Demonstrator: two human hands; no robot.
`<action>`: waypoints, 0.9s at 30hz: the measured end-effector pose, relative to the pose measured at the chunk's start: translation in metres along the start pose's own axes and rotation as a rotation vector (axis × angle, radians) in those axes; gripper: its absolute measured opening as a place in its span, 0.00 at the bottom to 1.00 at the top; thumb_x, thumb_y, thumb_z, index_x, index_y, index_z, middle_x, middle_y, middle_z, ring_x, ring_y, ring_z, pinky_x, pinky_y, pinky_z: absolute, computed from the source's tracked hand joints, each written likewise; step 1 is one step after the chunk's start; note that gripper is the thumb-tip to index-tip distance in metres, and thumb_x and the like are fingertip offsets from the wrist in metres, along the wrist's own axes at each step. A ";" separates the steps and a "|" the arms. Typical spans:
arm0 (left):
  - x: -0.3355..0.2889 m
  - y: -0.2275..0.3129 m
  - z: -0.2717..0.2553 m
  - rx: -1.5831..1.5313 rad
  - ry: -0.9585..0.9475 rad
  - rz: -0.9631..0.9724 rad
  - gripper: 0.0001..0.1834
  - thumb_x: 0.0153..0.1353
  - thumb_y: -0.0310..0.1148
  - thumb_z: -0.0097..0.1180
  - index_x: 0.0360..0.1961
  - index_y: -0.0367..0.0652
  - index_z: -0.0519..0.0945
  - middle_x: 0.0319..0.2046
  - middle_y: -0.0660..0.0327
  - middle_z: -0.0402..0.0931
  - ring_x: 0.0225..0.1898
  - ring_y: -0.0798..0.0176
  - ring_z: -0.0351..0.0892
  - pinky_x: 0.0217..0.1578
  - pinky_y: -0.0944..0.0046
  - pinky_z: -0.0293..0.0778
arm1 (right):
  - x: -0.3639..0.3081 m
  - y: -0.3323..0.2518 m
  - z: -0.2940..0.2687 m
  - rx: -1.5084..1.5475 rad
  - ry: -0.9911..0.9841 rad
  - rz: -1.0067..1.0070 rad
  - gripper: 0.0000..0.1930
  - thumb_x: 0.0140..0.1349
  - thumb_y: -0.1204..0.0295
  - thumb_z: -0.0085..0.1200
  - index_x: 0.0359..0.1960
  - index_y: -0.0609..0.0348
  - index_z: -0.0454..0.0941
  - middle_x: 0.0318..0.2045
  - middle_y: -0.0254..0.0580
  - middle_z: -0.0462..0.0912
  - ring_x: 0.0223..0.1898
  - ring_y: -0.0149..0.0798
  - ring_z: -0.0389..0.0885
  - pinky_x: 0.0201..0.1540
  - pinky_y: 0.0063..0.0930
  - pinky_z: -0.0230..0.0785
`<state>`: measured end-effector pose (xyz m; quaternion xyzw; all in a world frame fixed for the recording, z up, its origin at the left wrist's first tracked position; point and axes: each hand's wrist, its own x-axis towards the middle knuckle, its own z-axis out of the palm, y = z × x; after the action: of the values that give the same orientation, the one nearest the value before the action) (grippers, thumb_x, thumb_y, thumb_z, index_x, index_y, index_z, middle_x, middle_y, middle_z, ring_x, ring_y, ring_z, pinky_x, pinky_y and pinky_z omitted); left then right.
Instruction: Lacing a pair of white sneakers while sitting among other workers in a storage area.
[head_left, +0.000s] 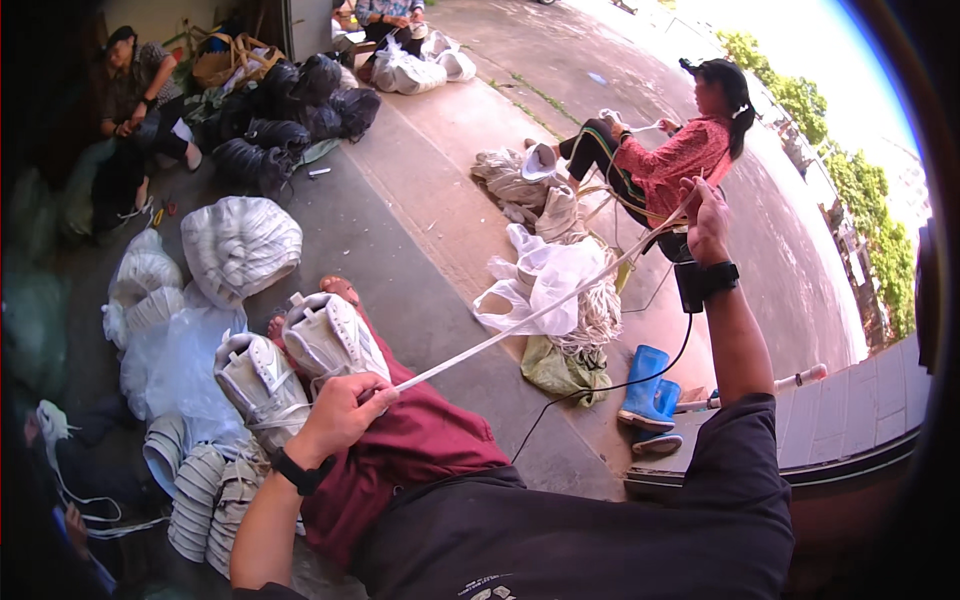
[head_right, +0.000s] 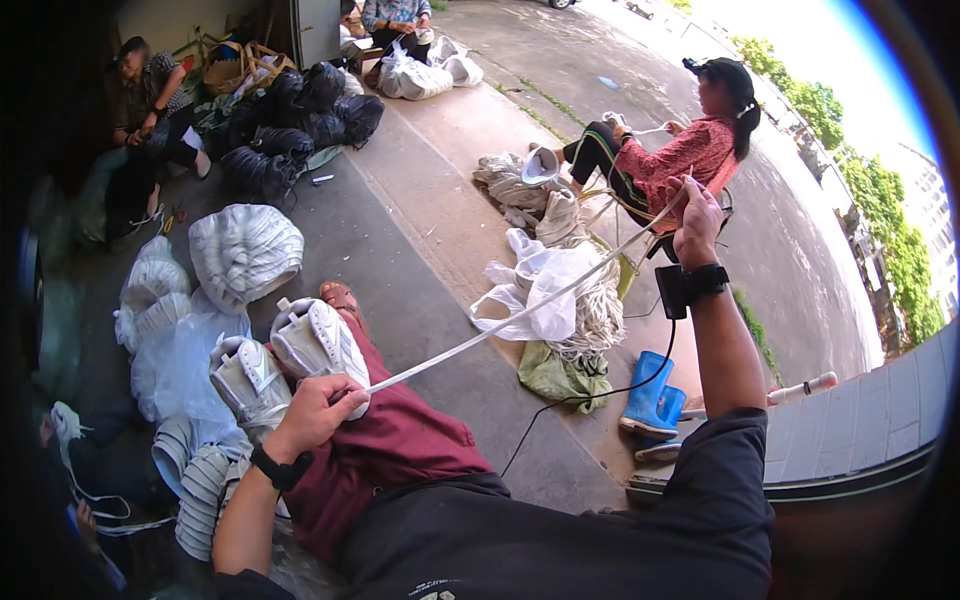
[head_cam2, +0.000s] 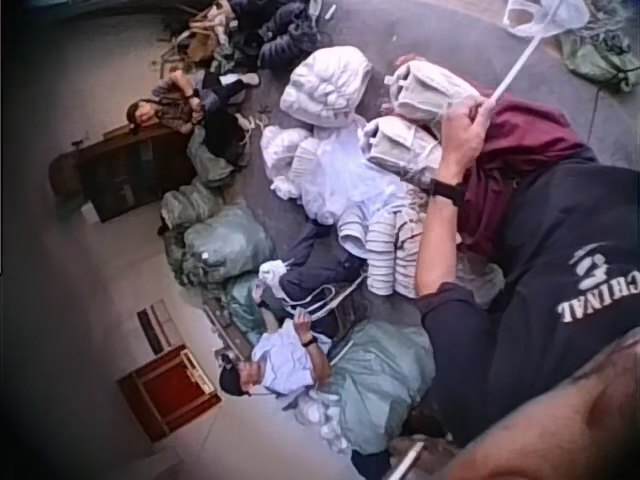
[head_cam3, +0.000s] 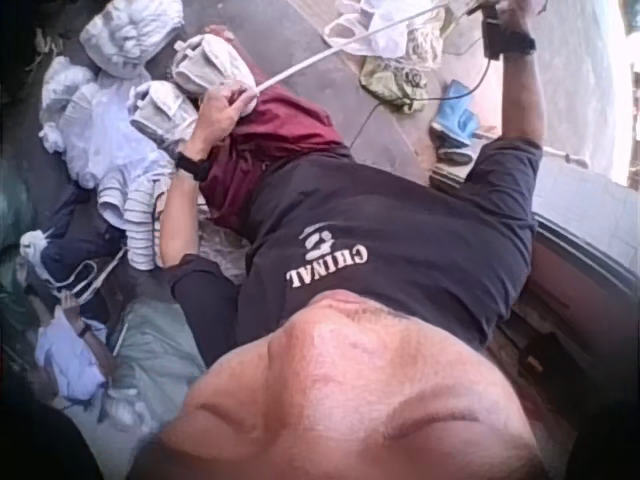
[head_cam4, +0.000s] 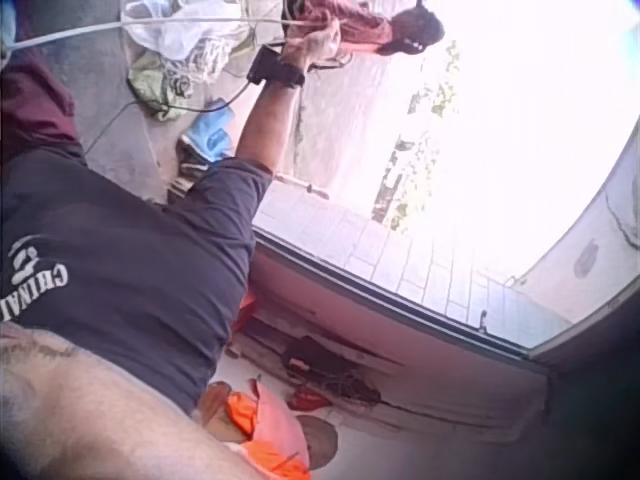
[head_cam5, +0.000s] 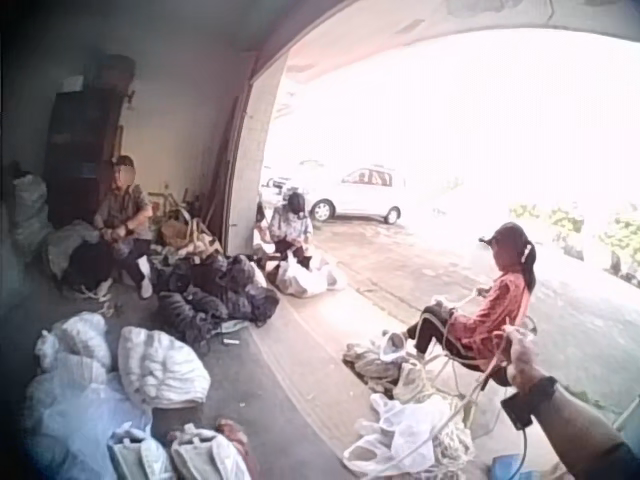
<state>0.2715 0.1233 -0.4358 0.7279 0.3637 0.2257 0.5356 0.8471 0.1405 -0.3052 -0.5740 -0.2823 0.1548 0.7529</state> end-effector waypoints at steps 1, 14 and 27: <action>-0.011 0.008 -0.002 0.026 -0.020 -0.003 0.10 0.65 0.35 0.58 0.35 0.37 0.83 0.17 0.64 0.73 0.21 0.73 0.68 0.24 0.68 0.66 | -0.021 0.018 0.025 0.010 -0.091 0.052 0.10 0.70 0.71 0.50 0.46 0.64 0.77 0.37 0.47 0.86 0.35 0.34 0.85 0.42 0.25 0.78; -0.049 0.021 -0.017 -0.007 -0.247 0.181 0.11 0.64 0.38 0.61 0.37 0.41 0.83 0.23 0.56 0.79 0.23 0.61 0.78 0.28 0.64 0.72 | -0.338 0.124 0.227 -0.284 -1.232 0.437 0.13 0.69 0.66 0.53 0.37 0.66 0.81 0.21 0.27 0.74 0.24 0.20 0.67 0.27 0.19 0.61; -0.046 -0.021 -0.036 -0.074 -0.235 0.244 0.11 0.62 0.38 0.62 0.36 0.42 0.82 0.23 0.58 0.79 0.20 0.61 0.77 0.25 0.63 0.70 | -0.392 0.164 0.285 -0.629 -1.389 -0.057 0.13 0.62 0.66 0.56 0.29 0.66 0.79 0.24 0.59 0.79 0.27 0.59 0.78 0.31 0.44 0.69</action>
<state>0.2107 0.1132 -0.4415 0.7679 0.1990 0.2158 0.5694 0.3796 0.1917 -0.5069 -0.5247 -0.7366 0.3733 0.2071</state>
